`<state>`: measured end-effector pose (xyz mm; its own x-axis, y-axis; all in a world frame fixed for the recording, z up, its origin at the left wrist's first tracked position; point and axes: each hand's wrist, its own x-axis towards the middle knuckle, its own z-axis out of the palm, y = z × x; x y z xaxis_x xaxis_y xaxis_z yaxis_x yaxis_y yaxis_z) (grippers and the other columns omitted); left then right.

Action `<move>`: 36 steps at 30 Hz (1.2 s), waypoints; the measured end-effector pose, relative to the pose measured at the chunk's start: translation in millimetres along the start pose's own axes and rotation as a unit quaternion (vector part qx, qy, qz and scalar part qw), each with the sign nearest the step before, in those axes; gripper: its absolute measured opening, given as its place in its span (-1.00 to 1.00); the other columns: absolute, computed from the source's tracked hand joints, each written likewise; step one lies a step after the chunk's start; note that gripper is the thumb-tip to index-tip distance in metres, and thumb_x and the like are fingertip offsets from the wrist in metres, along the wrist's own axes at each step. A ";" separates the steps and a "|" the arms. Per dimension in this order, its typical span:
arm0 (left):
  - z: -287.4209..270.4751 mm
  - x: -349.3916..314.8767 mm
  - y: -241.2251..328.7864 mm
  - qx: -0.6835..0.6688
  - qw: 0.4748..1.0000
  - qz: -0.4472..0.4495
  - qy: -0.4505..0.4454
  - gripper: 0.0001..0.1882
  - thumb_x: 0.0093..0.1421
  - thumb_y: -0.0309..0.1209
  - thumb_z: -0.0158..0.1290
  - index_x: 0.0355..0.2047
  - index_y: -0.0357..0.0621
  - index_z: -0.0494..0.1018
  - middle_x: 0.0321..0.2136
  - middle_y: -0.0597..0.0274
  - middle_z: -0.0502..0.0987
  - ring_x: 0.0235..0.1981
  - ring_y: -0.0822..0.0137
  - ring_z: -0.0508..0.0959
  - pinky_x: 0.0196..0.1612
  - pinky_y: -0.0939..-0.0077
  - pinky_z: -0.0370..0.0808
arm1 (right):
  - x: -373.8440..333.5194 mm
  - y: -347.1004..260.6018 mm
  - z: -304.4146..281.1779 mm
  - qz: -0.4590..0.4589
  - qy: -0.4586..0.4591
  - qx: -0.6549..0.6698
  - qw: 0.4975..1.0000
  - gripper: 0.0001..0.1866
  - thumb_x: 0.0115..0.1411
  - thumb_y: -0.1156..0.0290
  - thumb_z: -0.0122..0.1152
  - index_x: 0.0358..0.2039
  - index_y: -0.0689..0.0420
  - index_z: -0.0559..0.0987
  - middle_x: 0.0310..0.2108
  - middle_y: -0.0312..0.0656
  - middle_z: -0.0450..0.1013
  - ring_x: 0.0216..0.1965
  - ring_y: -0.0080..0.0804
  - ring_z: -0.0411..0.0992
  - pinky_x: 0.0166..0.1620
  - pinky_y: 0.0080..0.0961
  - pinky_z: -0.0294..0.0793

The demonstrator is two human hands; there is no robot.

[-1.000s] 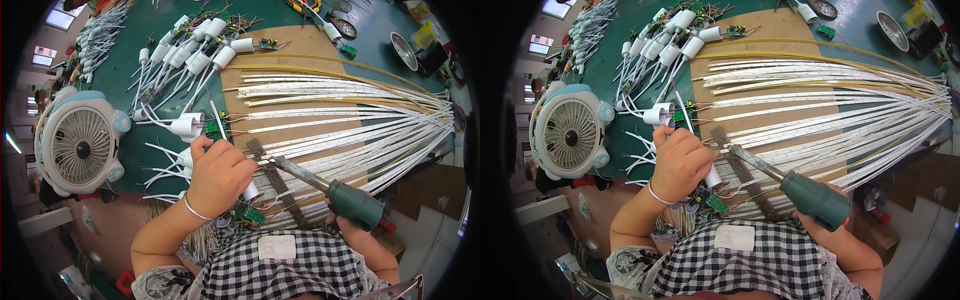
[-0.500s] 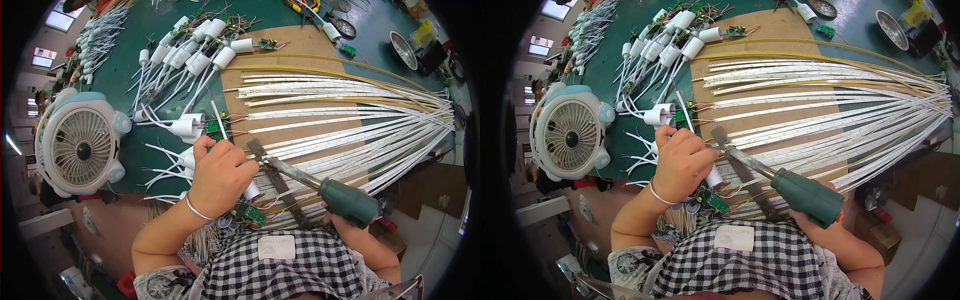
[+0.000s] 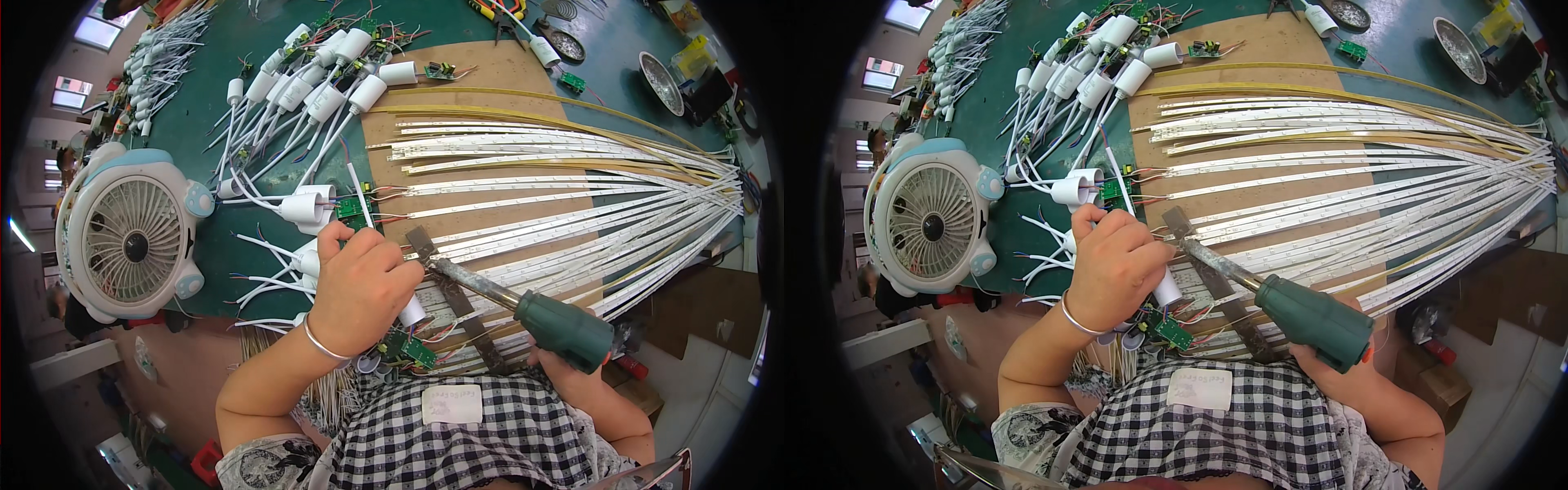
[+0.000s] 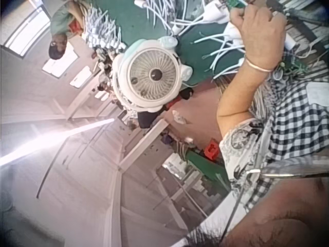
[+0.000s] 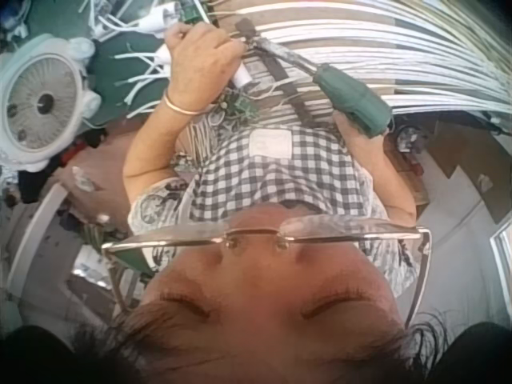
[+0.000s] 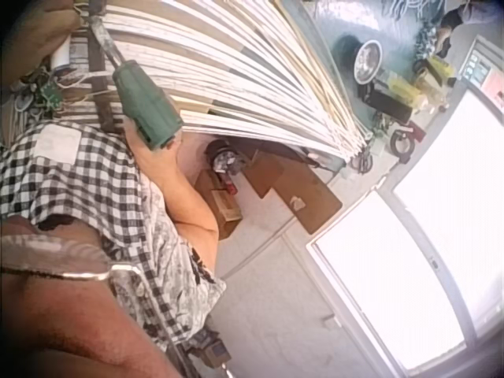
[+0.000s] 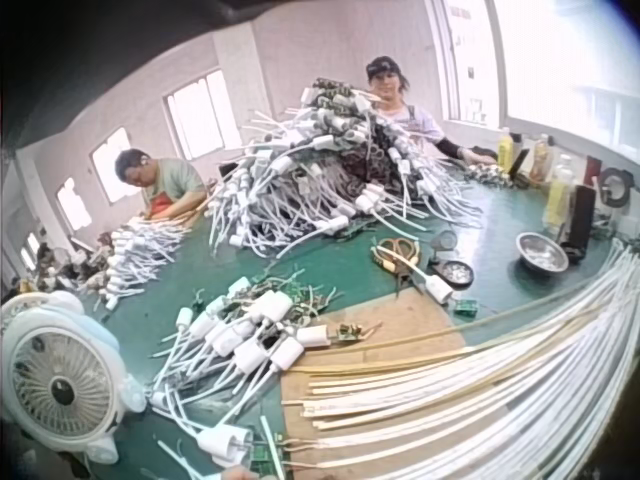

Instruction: The recorder uses a soldering tool or heat-bonding gun to attach electrical components and wires to LED strip housing units at a factory workstation.

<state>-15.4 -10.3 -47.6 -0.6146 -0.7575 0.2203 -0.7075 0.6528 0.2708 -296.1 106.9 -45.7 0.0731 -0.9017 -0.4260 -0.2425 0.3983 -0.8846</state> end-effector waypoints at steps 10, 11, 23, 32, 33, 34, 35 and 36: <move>0.3 0.4 0.2 0.007 1.000 0.005 -0.004 -0.84 -0.18 -0.48 0.22 -0.55 0.07 0.51 -0.58 0.46 0.38 -0.38 0.38 0.42 -0.14 0.27 0.13 | -1.4 -10.0 -7.3 -0.006 -0.002 0.016 1.000 -0.62 -0.09 0.56 0.34 -0.18 0.19 0.57 -0.19 -0.11 0.49 -0.10 -0.16 0.40 -0.04 -0.28 0.37; 0.1 0.5 0.6 0.008 1.000 0.004 -0.004 -0.84 -0.18 -0.48 0.22 -0.55 0.07 0.51 -0.58 0.46 0.38 -0.38 0.38 0.42 -0.14 0.27 0.13 | -3.0 -12.1 -6.4 0.022 0.008 0.041 0.999 -0.62 -0.09 0.56 0.34 -0.18 0.19 0.58 -0.19 -0.12 0.49 -0.10 -0.16 0.40 -0.04 -0.27 0.37; -1.6 1.9 1.6 0.011 1.000 -0.001 -0.010 -0.84 -0.18 -0.47 0.22 -0.54 0.06 0.51 -0.59 0.47 0.39 -0.39 0.38 0.42 -0.15 0.28 0.13 | -5.3 3.1 -8.5 -0.026 -0.008 -0.052 0.998 -0.58 -0.16 0.55 0.39 -0.19 0.17 0.58 -0.12 -0.08 0.48 -0.07 -0.11 0.37 -0.01 -0.24 0.33; -4.2 2.9 4.1 0.024 1.000 -0.009 -0.019 -0.85 -0.17 -0.45 0.22 -0.53 0.06 0.50 -0.56 0.46 0.42 -0.36 0.38 0.44 -0.11 0.25 0.15 | -7.0 -0.4 -5.7 -0.032 0.038 -0.027 0.998 -0.61 -0.15 0.56 0.37 -0.20 0.20 0.59 -0.17 -0.08 0.49 -0.15 -0.16 0.41 -0.07 -0.29 0.39; -4.6 2.7 3.9 0.026 0.999 -0.011 -0.019 -0.85 -0.17 -0.45 0.21 -0.54 0.06 0.50 -0.55 0.46 0.42 -0.36 0.38 0.44 -0.11 0.25 0.15 | -6.7 -3.5 -5.6 -0.020 0.037 -0.014 0.999 -0.61 -0.14 0.55 0.37 -0.20 0.21 0.58 -0.18 -0.08 0.50 -0.17 -0.17 0.42 -0.08 -0.30 0.39; -5.0 2.4 3.9 0.029 0.999 -0.013 -0.020 -0.86 -0.16 -0.45 0.21 -0.54 0.06 0.50 -0.55 0.46 0.43 -0.36 0.38 0.44 -0.10 0.25 0.15 | -6.6 -6.6 -5.7 -0.008 0.035 -0.002 0.999 -0.62 -0.13 0.55 0.36 -0.20 0.22 0.58 -0.19 -0.08 0.50 -0.18 -0.19 0.43 -0.09 -0.32 0.40; -5.1 1.9 3.9 0.029 0.999 -0.014 -0.022 -0.86 -0.16 -0.45 0.21 -0.54 0.06 0.50 -0.55 0.46 0.43 -0.36 0.38 0.44 -0.10 0.25 0.15 | -5.8 -11.8 -7.1 0.014 0.023 0.015 1.000 -0.62 -0.12 0.55 0.36 -0.20 0.22 0.58 -0.19 -0.08 0.50 -0.19 -0.21 0.44 -0.10 -0.33 0.40; -4.7 2.7 3.8 0.027 0.999 -0.012 -0.023 -0.86 -0.15 -0.44 0.21 -0.54 0.06 0.50 -0.55 0.46 0.43 -0.36 0.38 0.44 -0.10 0.24 0.15 | -6.2 -11.8 -7.6 0.014 0.025 0.015 0.999 -0.63 -0.11 0.56 0.35 -0.20 0.23 0.58 -0.20 -0.09 0.50 -0.20 -0.23 0.44 -0.11 -0.34 0.41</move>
<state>-18.1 -9.9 -41.6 -0.6112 -0.7727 0.1715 -0.7394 0.6347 0.2244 -301.1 106.5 -31.3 0.0180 -0.8974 -0.4409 -0.2138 0.4274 -0.8784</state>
